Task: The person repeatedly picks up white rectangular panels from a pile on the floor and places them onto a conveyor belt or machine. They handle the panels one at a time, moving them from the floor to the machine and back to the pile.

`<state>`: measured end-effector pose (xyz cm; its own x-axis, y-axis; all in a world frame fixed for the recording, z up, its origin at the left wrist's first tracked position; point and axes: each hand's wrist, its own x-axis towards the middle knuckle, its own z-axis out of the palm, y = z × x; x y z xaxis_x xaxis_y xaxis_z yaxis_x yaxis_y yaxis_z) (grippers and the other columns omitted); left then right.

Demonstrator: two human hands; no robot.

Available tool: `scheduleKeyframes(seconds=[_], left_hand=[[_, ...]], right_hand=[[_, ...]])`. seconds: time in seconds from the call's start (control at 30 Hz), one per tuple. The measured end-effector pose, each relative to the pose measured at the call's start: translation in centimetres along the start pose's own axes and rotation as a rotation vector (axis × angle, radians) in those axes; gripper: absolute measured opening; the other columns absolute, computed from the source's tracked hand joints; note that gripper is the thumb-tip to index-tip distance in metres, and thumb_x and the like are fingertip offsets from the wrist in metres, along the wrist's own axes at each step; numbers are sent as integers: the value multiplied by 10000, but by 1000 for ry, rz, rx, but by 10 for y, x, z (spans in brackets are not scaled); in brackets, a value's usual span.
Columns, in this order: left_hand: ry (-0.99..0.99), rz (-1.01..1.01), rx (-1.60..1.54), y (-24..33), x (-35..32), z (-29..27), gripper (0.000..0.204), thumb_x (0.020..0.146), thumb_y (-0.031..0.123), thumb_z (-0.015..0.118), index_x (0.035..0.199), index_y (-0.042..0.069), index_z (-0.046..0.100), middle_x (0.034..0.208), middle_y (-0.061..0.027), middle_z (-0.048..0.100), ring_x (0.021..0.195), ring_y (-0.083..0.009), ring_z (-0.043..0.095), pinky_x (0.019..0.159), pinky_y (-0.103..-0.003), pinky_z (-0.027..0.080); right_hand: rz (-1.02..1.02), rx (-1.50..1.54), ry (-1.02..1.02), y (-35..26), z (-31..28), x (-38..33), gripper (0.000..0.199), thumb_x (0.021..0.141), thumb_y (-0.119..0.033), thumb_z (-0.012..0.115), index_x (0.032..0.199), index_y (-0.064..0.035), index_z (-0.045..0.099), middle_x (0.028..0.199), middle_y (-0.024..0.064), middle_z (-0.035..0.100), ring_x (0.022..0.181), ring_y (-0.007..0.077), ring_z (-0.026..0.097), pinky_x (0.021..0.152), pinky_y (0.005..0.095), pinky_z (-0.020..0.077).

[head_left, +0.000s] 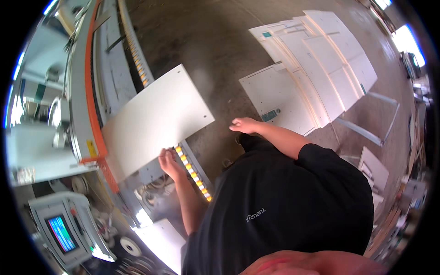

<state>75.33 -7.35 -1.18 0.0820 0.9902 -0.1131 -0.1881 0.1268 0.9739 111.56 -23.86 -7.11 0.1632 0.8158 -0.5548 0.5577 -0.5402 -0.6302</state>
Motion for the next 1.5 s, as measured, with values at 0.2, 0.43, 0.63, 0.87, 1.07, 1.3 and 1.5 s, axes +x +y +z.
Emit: scheduleKeyframes(seconds=[0.2,0.43,0.63,0.87,1.07,1.3,1.5], left_hand=[[-359,-154,280,-24,-23,144,180,986,64,587,1134,-16,651,968,-84,701,797,-134,631,765,-274,524],[-798,-280,674,-69,22,284,270,978,150,636,1173,-35,656,990,-101,737,895,-145,703,838,-284,543],[-1168,-175,893,-93,72,431,303,940,198,665,1179,12,680,1012,-118,754,909,-184,727,850,-318,555],[-1556,111,1160,-169,162,607,350,912,308,664,1186,91,681,1044,-121,752,984,-284,721,878,-384,554],[-1801,295,1304,-276,241,820,437,890,342,645,1256,105,620,1099,-133,735,1060,-336,687,901,-452,540],[-1814,640,1305,-443,259,1092,569,869,380,692,1328,75,547,1222,-188,680,1156,-369,639,978,-476,513],[-1591,673,1336,-507,217,1257,741,827,448,764,1356,8,489,1369,-201,571,1274,-376,538,1040,-466,493]], right_hand=[[225,-124,-61,222,-3,-26,548,965,-545,524,1146,-65,716,1118,194,714,1043,421,668,907,494,529],[819,489,-13,335,-37,-75,487,911,-472,581,977,-24,761,971,155,758,847,246,740,676,389,579],[551,917,525,330,-111,-50,478,919,-434,614,1042,17,713,940,125,745,796,232,719,661,370,557],[610,1384,920,324,-89,-29,379,961,-311,628,1093,43,654,941,134,725,771,211,686,680,333,551],[958,603,688,229,28,-28,191,879,-203,589,774,-74,684,781,198,661,751,388,661,650,486,535],[1398,1330,667,43,-14,66,226,904,-216,562,769,-88,690,788,176,673,778,364,681,672,465,551],[1590,1713,774,-30,-104,134,208,916,-227,570,818,-97,698,803,150,680,771,332,678,673,440,547]])
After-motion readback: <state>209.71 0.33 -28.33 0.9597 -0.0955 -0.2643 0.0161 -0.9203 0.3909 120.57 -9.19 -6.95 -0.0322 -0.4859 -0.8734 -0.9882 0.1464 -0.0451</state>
